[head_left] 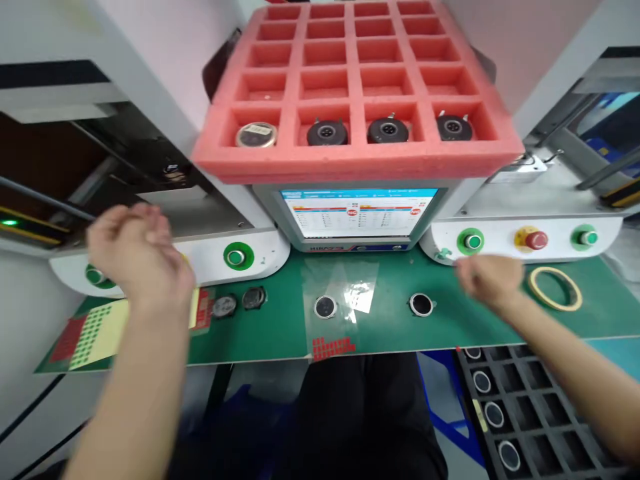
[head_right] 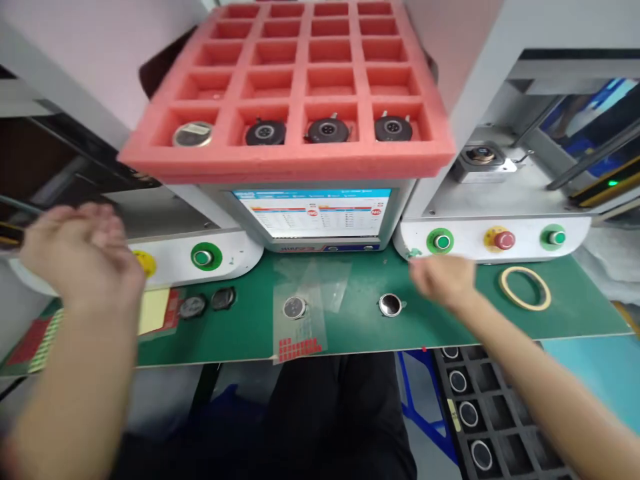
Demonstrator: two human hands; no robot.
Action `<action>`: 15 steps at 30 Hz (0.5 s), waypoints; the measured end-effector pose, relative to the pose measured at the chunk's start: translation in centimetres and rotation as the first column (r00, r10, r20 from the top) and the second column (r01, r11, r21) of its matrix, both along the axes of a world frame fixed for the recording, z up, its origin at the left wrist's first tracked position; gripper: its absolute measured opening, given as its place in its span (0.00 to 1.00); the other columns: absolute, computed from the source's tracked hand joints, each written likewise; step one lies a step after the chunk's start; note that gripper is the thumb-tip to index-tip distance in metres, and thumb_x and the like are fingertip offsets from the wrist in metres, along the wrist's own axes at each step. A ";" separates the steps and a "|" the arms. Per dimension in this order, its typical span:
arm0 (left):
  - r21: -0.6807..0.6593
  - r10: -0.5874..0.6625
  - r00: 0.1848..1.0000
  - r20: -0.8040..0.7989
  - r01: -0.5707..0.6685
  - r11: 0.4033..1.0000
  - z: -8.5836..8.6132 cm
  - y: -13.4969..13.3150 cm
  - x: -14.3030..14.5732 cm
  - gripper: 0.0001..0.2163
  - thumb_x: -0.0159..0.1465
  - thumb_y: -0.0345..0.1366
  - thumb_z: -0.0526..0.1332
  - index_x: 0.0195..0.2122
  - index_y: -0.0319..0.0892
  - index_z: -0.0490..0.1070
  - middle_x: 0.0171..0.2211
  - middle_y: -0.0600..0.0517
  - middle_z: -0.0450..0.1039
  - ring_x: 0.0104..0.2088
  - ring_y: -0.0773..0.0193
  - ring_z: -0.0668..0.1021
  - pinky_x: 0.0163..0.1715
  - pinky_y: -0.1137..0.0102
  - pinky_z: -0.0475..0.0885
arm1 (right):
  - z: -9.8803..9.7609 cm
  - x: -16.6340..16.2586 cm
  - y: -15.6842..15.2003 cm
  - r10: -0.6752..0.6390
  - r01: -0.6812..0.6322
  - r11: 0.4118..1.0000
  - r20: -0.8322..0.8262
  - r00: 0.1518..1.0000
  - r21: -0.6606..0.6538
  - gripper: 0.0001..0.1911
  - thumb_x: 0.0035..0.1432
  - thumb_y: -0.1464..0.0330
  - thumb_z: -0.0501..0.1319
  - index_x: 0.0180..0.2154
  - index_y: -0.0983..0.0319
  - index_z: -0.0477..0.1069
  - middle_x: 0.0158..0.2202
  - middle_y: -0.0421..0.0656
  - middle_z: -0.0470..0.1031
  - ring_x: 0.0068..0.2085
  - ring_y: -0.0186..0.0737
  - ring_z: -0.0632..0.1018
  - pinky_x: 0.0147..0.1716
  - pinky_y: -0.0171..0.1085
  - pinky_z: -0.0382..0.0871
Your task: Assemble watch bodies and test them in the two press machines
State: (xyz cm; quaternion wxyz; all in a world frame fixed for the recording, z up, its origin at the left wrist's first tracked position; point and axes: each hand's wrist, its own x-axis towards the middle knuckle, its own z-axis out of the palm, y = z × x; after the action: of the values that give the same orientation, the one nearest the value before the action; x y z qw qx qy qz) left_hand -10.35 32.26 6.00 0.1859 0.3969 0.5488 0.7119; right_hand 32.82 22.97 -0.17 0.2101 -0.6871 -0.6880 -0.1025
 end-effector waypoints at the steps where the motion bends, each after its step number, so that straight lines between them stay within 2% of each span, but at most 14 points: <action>1: 0.003 -0.007 1.000 0.020 0.007 1.000 -1.3 -1.7 0.4 0.09 0.57 0.23 0.55 0.32 0.42 0.55 0.27 0.59 0.61 0.31 0.74 0.74 0.41 0.74 0.72 | -1.3 -2.6 -1.4 0.095 -0.093 0.993 0.014 0.995 -0.076 0.29 0.62 0.50 0.52 0.14 0.58 0.59 0.11 0.40 0.63 0.17 0.35 0.66 0.21 0.35 0.55; 3: -0.027 -0.114 0.993 0.005 0.114 0.993 -4.1 -5.3 2.3 0.07 0.56 0.27 0.57 0.32 0.42 0.59 0.29 0.57 0.67 0.32 0.70 0.76 0.39 0.71 0.74 | -3.5 -7.4 -2.5 0.190 -0.178 0.962 0.040 0.981 -0.207 0.28 0.63 0.51 0.53 0.16 0.59 0.63 0.12 0.40 0.65 0.18 0.34 0.68 0.20 0.33 0.55; 5: -0.114 -0.284 0.957 -0.058 0.276 0.954 -6.4 -8.6 4.5 0.03 0.58 0.31 0.60 0.33 0.42 0.66 0.34 0.52 0.73 0.38 0.64 0.78 0.40 0.67 0.75 | -4.8 -11.1 -1.4 0.194 -0.162 0.935 0.072 0.978 -0.316 0.25 0.66 0.55 0.54 0.23 0.63 0.69 0.18 0.39 0.70 0.21 0.34 0.72 0.23 0.32 0.62; 7: -0.215 -0.479 0.868 -0.133 0.447 0.868 -8.1 -11.0 6.0 0.02 0.57 0.31 0.62 0.32 0.43 0.72 0.40 0.49 0.77 0.44 0.59 0.79 0.45 0.63 0.75 | -5.2 -13.3 0.7 0.157 -0.104 0.913 0.107 0.982 -0.394 0.19 0.67 0.57 0.56 0.32 0.65 0.72 0.27 0.40 0.75 0.28 0.34 0.76 0.30 0.35 0.71; 9: -0.325 -0.653 0.727 -0.213 0.577 0.749 -9.2 -12.5 6.5 0.08 0.57 0.29 0.62 0.36 0.45 0.76 0.46 0.49 0.77 0.50 0.54 0.77 0.53 0.57 0.72 | -5.0 -14.4 2.6 0.118 -0.046 0.894 0.137 0.983 -0.445 0.16 0.66 0.58 0.58 0.40 0.66 0.72 0.36 0.43 0.77 0.35 0.37 0.78 0.37 0.40 0.75; 11: -0.442 -0.767 0.563 -0.308 0.629 0.640 -10.0 -13.2 6.1 0.14 0.59 0.27 0.58 0.44 0.48 0.76 0.54 0.49 0.73 0.57 0.52 0.72 0.59 0.53 0.66 | -4.6 -14.9 3.6 0.093 -0.003 0.876 0.162 0.982 -0.482 0.15 0.66 0.60 0.59 0.45 0.66 0.71 0.42 0.45 0.76 0.40 0.39 0.78 0.40 0.42 0.75; 13: -0.532 -0.816 0.437 -0.378 0.619 0.577 -10.7 -13.6 5.5 0.19 0.62 0.26 0.54 0.51 0.49 0.73 0.60 0.49 0.68 0.62 0.52 0.66 0.62 0.50 0.63 | -4.2 -15.3 4.0 0.083 0.021 0.859 0.180 0.980 -0.511 0.15 0.66 0.61 0.60 0.48 0.66 0.71 0.45 0.47 0.75 0.42 0.41 0.78 0.42 0.43 0.76; 15: -0.560 -0.833 0.410 -0.372 0.616 0.554 -11.5 -13.7 5.2 0.20 0.63 0.26 0.53 0.53 0.49 0.72 0.62 0.49 0.65 0.64 0.52 0.63 0.63 0.49 0.60 | -3.9 -15.6 4.1 0.092 0.025 0.844 0.191 0.977 -0.536 0.15 0.66 0.62 0.60 0.49 0.65 0.70 0.46 0.47 0.75 0.43 0.41 0.78 0.42 0.44 0.76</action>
State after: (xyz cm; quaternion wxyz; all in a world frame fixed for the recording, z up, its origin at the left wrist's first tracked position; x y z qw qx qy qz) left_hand -5.16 18.57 -5.47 0.3599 0.7624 0.4566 0.2842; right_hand 17.20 27.08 -4.08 -0.0617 -0.6916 -0.7192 0.0258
